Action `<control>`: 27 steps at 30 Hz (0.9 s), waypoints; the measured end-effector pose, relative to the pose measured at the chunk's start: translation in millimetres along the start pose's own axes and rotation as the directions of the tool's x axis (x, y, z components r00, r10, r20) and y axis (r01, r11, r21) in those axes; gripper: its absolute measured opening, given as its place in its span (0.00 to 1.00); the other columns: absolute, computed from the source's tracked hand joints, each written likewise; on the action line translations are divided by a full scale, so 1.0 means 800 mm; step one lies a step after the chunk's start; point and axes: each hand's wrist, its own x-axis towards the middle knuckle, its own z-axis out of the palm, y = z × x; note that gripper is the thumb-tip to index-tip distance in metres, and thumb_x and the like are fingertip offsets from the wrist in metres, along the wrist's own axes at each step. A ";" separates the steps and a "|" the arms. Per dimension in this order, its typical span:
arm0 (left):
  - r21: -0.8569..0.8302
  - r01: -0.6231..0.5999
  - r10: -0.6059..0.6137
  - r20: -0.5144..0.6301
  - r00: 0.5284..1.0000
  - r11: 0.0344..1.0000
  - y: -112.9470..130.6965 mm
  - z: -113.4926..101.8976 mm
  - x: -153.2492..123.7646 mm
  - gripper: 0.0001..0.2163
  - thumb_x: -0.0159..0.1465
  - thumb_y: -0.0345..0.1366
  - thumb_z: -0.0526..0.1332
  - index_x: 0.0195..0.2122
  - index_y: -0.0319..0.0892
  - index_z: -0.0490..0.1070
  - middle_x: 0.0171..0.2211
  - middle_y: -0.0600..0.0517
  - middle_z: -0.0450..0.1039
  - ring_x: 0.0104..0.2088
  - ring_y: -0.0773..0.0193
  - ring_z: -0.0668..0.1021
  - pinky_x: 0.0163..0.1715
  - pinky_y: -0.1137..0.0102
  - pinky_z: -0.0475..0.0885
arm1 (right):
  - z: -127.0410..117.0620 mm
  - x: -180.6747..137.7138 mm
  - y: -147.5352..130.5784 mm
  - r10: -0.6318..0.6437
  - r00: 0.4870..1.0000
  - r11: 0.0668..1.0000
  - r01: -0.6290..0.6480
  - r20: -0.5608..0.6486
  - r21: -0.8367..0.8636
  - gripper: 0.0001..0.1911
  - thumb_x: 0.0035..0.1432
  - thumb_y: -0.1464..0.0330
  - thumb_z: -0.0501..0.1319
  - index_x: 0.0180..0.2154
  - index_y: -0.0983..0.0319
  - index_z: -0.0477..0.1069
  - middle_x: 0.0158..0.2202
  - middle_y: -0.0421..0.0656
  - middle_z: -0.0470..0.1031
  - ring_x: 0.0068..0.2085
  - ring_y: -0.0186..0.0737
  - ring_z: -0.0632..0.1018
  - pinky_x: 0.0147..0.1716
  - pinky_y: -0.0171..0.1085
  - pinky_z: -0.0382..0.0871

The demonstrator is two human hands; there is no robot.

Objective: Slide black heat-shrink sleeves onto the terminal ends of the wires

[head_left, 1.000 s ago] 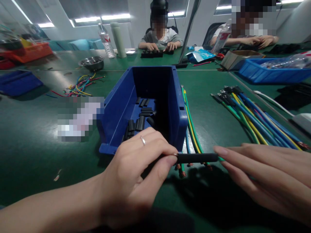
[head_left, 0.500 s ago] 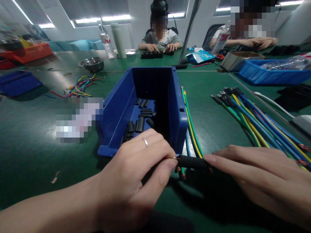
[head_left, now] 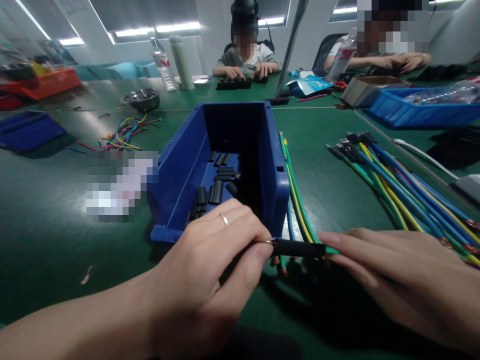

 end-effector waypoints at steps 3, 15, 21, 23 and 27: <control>-0.007 0.018 -0.018 -0.005 1.000 1.000 -0.001 0.000 0.001 0.12 0.76 0.26 0.54 0.35 0.42 0.71 0.32 0.58 0.74 0.34 0.71 0.76 0.37 0.77 0.71 | 0.004 0.005 -0.004 0.022 0.999 0.999 -0.021 -0.031 0.031 0.23 0.74 0.79 0.49 0.67 0.65 0.63 0.28 0.33 0.68 0.23 0.30 0.69 0.22 0.36 0.58; -0.046 0.040 -0.041 -0.009 0.999 0.998 0.001 0.003 -0.001 0.13 0.73 0.26 0.53 0.30 0.43 0.67 0.30 0.56 0.72 0.33 0.68 0.76 0.35 0.73 0.71 | -0.001 -0.012 0.001 -0.044 0.998 0.999 0.043 0.042 0.012 0.41 0.71 0.81 0.44 0.80 0.59 0.40 0.41 0.42 0.80 0.33 0.36 0.81 0.26 0.36 0.68; -0.058 0.051 -0.050 0.016 0.999 0.997 0.000 -0.002 0.000 0.14 0.73 0.27 0.52 0.28 0.43 0.64 0.28 0.56 0.71 0.33 0.68 0.75 0.34 0.72 0.71 | -0.006 -0.010 -0.010 -0.003 1.000 1.000 0.003 -0.001 -0.026 0.40 0.71 0.80 0.43 0.80 0.58 0.42 0.41 0.44 0.82 0.38 0.39 0.83 0.28 0.36 0.71; -0.092 0.062 -0.058 0.040 0.998 0.994 0.000 -0.004 0.002 0.15 0.73 0.27 0.53 0.27 0.43 0.64 0.28 0.56 0.71 0.32 0.68 0.75 0.33 0.73 0.72 | -0.002 -0.014 -0.012 0.034 0.999 0.999 -0.033 -0.021 0.012 0.39 0.72 0.81 0.45 0.80 0.60 0.45 0.41 0.44 0.81 0.37 0.37 0.82 0.31 0.34 0.72; -0.165 0.074 -0.070 0.032 0.997 0.983 0.001 -0.007 0.005 0.15 0.73 0.26 0.54 0.28 0.43 0.67 0.28 0.56 0.73 0.32 0.67 0.77 0.33 0.73 0.74 | 0.010 -0.029 -0.013 0.118 0.991 0.992 -0.115 -0.056 0.049 0.40 0.72 0.76 0.55 0.79 0.57 0.47 0.39 0.41 0.81 0.32 0.38 0.79 0.35 0.36 0.75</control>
